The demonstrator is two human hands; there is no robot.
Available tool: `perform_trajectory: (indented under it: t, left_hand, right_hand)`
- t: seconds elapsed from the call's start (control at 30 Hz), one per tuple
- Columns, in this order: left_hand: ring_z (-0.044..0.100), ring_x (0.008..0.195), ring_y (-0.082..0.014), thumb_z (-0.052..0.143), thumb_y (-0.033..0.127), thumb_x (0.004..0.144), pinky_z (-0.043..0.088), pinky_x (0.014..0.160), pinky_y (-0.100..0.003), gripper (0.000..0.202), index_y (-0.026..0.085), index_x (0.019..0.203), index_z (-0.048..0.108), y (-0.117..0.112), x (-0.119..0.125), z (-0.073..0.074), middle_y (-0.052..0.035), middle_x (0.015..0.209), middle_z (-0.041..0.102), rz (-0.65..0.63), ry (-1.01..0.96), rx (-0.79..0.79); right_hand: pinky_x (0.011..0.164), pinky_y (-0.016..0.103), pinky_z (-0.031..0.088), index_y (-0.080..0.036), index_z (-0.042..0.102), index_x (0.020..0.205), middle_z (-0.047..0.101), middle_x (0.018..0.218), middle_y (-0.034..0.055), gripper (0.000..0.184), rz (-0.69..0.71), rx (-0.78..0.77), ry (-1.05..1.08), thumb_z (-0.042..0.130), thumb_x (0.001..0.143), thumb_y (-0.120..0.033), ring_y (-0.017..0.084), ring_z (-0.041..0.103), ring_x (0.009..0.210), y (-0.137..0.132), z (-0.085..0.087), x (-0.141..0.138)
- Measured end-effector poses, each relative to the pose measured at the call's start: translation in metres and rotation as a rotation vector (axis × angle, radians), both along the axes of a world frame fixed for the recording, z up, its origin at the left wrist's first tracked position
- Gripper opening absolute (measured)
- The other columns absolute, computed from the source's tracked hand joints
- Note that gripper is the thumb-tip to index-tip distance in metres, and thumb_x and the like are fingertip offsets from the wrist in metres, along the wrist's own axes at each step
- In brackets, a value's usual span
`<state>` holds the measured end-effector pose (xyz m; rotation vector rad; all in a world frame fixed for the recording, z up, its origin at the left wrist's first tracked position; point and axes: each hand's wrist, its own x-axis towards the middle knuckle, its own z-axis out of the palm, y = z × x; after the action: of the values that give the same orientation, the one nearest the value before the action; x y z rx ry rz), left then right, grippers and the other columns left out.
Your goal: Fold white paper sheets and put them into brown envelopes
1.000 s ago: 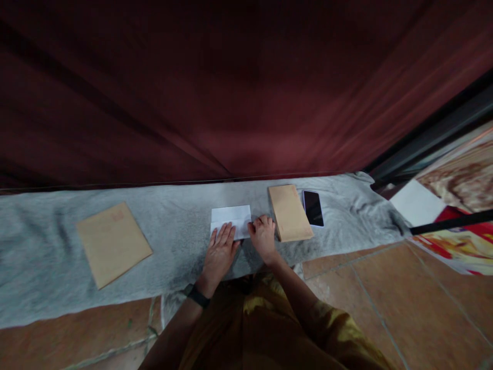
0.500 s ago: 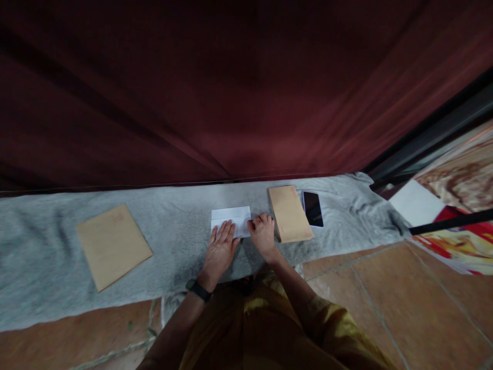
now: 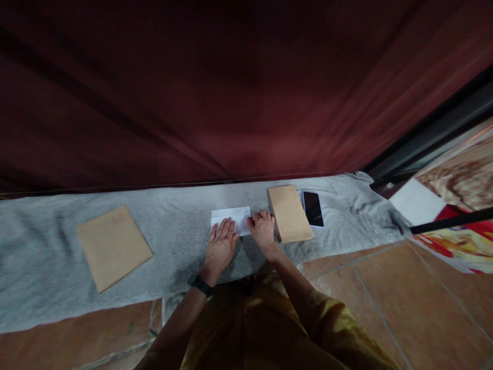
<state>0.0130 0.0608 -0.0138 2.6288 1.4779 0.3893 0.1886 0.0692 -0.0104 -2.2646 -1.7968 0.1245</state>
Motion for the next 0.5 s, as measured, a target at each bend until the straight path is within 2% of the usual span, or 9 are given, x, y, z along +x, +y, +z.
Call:
perform_trajectory:
  t: [0.5]
  left_hand:
    - [0.038,0.149,-0.0244,0.028,0.035,0.105,0.025,0.126,-0.049,0.054,0.013,0.148,0.05,0.014,0.005,-0.003,-0.0118,0.157,0.047,0.035,0.028,-0.003]
  right_hand:
    - [0.091,0.038,0.039,-0.02,0.076,0.093,0.071,0.11,0.0124,0.031,-0.014,-0.042,0.003,0.051,0.103,-0.037,0.025,0.061,0.103,0.013,0.005,0.002]
